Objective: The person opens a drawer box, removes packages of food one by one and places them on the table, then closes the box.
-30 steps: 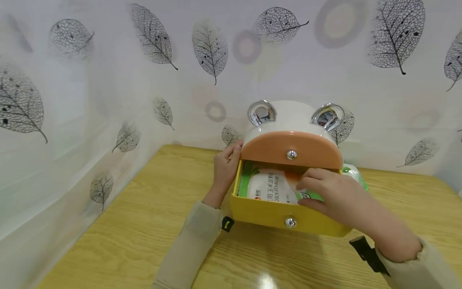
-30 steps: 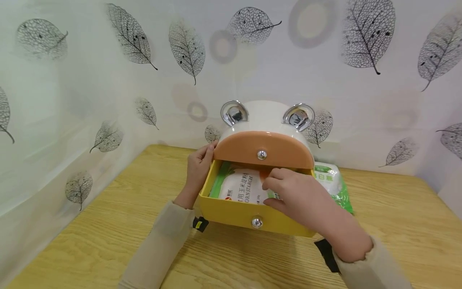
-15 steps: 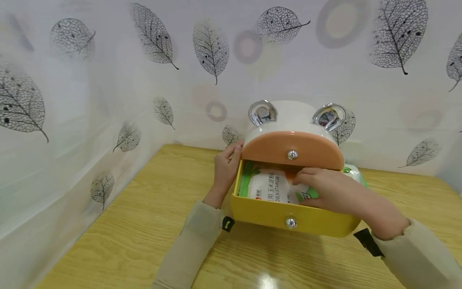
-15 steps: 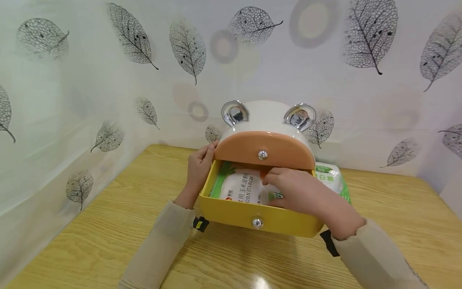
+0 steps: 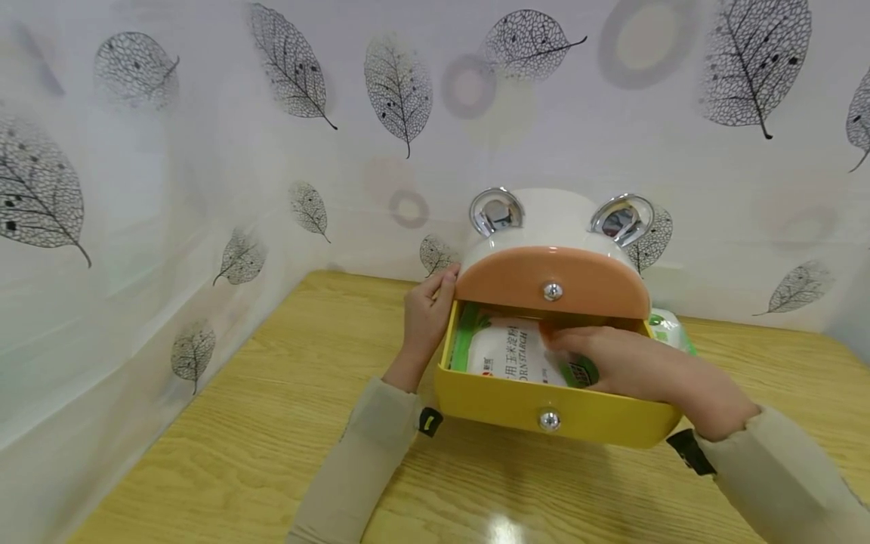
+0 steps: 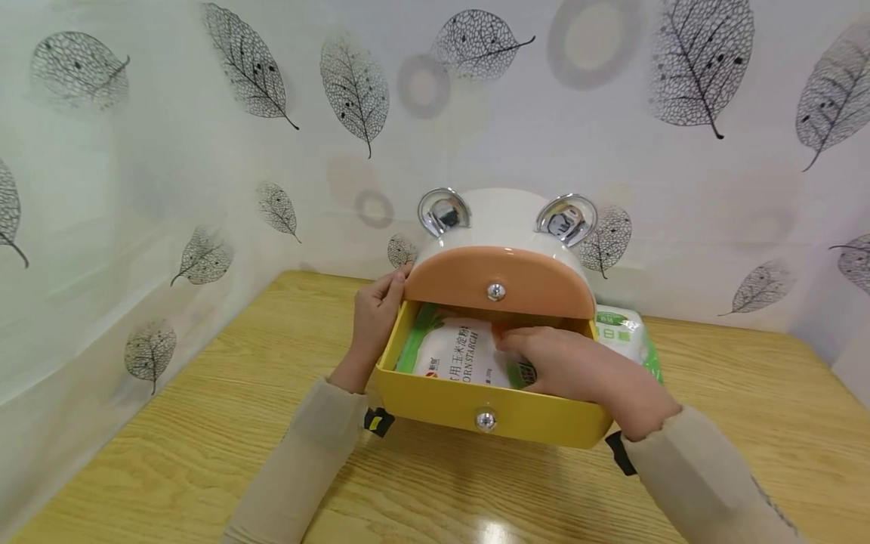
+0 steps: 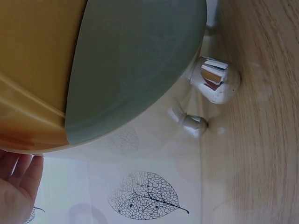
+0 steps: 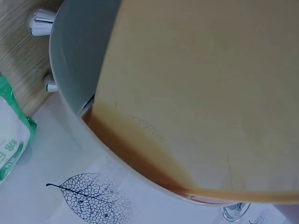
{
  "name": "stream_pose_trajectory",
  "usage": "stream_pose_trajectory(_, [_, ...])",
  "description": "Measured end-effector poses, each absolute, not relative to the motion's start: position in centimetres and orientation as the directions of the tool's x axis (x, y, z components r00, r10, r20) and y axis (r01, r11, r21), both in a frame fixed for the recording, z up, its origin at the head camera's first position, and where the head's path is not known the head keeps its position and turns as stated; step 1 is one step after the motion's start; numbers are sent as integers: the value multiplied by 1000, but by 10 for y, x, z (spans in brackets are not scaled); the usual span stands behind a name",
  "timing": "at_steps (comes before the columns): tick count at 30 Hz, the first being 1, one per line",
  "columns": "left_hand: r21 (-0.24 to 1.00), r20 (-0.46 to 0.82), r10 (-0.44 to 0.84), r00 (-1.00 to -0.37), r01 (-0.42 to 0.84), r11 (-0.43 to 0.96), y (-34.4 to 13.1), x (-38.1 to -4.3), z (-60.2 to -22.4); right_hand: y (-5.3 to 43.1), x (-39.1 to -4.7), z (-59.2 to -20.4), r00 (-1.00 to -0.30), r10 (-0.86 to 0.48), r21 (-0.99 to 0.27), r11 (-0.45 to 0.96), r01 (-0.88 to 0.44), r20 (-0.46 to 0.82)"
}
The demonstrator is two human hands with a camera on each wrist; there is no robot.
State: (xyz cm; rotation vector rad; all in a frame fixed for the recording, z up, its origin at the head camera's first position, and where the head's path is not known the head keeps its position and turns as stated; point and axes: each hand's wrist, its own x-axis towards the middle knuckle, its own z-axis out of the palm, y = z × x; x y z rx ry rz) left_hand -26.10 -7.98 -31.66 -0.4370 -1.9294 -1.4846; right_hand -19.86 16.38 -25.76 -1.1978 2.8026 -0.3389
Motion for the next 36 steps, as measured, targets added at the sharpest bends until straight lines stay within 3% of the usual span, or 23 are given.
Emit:
stream_pose_trajectory(8, [736,663,-129,-738,610,294,-80,-261,-316,161,-197,-257,-731,-679,-246,720,-649,-59])
stream_pose_trajectory(20, [749,649,-130,-749,601,278,-76,-239,-294,165,-199,-256,-655,-754,-253,643,-723,-44])
stream_pose_trajectory(27, [741,660,-130,-740,614,270,-79,-260,-313,167,-202,-256,-540,-838,-203,517,-832,77])
stream_pose_trajectory(36, [728,674,-138,-726,621,289,-79,-262,-316,165,-201,-257,-547,-795,-104,540,-835,262])
